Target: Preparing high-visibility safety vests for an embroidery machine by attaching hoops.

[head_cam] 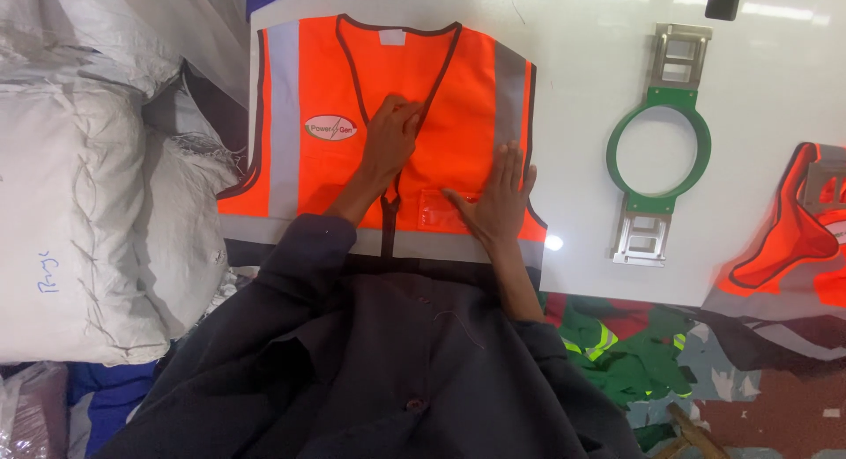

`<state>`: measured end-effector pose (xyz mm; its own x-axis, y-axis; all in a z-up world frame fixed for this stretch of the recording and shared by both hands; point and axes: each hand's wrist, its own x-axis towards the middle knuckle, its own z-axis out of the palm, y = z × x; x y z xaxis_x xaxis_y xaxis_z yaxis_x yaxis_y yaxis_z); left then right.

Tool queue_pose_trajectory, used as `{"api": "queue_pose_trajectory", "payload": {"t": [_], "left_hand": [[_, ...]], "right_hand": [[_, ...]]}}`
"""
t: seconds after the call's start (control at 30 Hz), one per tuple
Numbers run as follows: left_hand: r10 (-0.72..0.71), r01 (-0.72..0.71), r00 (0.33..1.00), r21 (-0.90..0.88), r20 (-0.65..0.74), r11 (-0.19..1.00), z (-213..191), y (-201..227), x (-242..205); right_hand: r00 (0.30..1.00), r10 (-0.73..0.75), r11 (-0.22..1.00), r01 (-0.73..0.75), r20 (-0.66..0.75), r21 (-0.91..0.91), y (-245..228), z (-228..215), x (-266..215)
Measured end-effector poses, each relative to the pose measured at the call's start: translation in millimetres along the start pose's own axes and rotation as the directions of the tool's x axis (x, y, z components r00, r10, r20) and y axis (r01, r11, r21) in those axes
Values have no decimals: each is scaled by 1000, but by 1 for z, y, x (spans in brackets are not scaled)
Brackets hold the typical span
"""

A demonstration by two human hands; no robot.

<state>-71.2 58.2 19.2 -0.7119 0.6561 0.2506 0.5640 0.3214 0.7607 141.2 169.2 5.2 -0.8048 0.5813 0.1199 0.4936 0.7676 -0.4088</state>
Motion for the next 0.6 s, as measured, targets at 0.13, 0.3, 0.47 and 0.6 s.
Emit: {"api": "queue_pose_trajectory", "payload": {"t": [0.13, 0.3, 0.47, 0.6], "left_hand": [[14, -14, 1000, -3, -5, 1000, 7, -11, -1], [-1, 1, 1000, -20, 7, 1000, 2, -8, -2], [-23, 24, 999, -23, 41, 999, -2, -3, -4], [-62, 67, 994, -57, 84, 996, 1, -8, -6]], "right_hand": [[1000, -12, 1000, 12, -19, -3, 0, 0, 0], [1000, -17, 1000, 17, -24, -7, -1, 1, 0], [1000, -11, 1000, 11, -18, -12, -4, -2, 2], [1000, -7, 1000, 7, -28, -17, -4, -1, 3]]}}
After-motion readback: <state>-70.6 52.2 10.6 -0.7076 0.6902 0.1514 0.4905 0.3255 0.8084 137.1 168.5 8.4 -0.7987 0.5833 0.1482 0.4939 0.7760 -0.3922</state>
